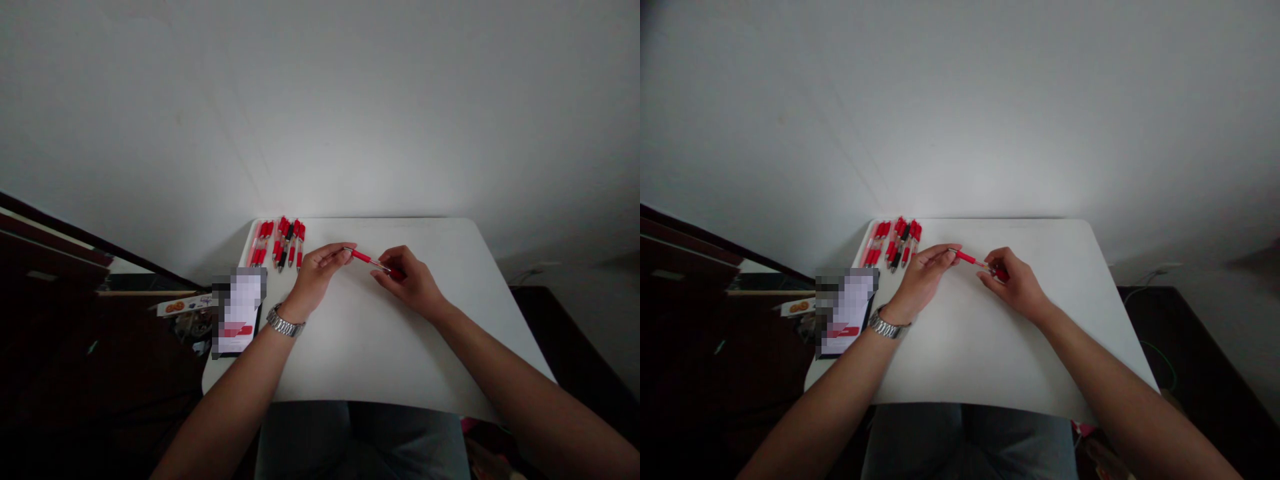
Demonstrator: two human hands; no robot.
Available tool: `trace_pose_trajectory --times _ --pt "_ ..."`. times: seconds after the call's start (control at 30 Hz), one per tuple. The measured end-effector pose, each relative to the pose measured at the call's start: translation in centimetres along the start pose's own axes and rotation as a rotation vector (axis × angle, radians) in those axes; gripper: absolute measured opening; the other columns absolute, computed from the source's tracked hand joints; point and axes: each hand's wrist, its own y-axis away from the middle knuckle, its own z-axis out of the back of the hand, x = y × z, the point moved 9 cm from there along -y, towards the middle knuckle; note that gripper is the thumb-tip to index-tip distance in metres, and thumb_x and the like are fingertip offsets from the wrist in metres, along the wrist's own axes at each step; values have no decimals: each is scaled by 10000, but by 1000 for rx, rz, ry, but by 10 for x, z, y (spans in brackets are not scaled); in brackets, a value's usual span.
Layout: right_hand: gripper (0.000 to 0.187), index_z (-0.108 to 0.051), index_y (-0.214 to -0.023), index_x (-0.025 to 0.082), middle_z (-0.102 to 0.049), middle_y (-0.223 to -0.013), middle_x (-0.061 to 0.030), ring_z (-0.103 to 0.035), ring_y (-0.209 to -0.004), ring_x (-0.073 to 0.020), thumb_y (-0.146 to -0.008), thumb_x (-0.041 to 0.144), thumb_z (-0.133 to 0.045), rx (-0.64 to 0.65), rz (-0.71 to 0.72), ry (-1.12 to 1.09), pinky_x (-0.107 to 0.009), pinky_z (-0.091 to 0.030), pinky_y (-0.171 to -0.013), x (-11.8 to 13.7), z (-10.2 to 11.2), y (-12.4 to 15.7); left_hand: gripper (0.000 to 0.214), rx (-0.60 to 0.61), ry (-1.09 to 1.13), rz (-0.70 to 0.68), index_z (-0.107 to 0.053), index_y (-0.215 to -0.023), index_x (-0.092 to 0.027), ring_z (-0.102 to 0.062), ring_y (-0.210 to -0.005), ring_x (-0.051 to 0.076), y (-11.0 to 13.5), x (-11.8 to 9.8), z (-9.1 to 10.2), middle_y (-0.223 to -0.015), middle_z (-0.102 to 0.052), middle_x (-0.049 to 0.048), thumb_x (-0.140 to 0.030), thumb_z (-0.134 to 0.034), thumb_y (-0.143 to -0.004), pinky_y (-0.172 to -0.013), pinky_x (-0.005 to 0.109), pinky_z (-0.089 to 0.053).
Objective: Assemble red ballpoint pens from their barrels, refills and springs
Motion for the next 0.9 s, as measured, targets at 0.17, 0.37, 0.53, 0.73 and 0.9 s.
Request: trace_pose_trajectory --times 0.17,0.37,0.53,0.73,0.9 --pt "269 -628 -949 197 -632 -686 1 -493 -533 -112 -995 457 -578 37 -20 26 -248 -391 -532 2 0 -1 289 28 4 1 -797 -1124 -243 -676 -1077 209 0 -2 -4 -1158 -762 86 -387 -780 -874 -1045 401 -508" --pt "271 -658 -1002 190 -606 -679 5 -520 -564 -122 -1018 431 -534 33 20 36 -254 -415 -566 7 3 -2 277 14 0 -2 -793 -1124 -240 -680 -1052 193 0 -2 -4 -1146 -764 82 -374 -774 -881 -1026 379 -522" --pt "343 -598 -1120 206 -668 -844 -23 -571 -634 -136 -891 429 -721 -51 -10 34 -257 -459 -590 -6 4 -2 303 -90 40 -7 -796 -1102 -217 -688 -953 160 -2 -1 6 -1101 -769 85 -393 -800 -855 -954 327 -540" --pt "250 -650 -996 188 -659 -722 -19 -557 -575 -132 -982 432 -593 -23 -13 94 -255 -426 -557 -4 4 -3 279 -85 107 -4 -797 -1087 -223 -681 -969 145 -3 0 6 -1104 -767 71 -372 -807 -852 -961 304 -534" --pt "358 -689 -984 187 -682 -750 -41 -607 -632 -149 -1057 430 -435 48 19 77 -269 -461 -617 5 1 -3 288 -88 74 -3 -793 -1096 -212 -674 -928 141 -2 1 6 -1081 -767 78 -378 -795 -861 -930 296 -530"
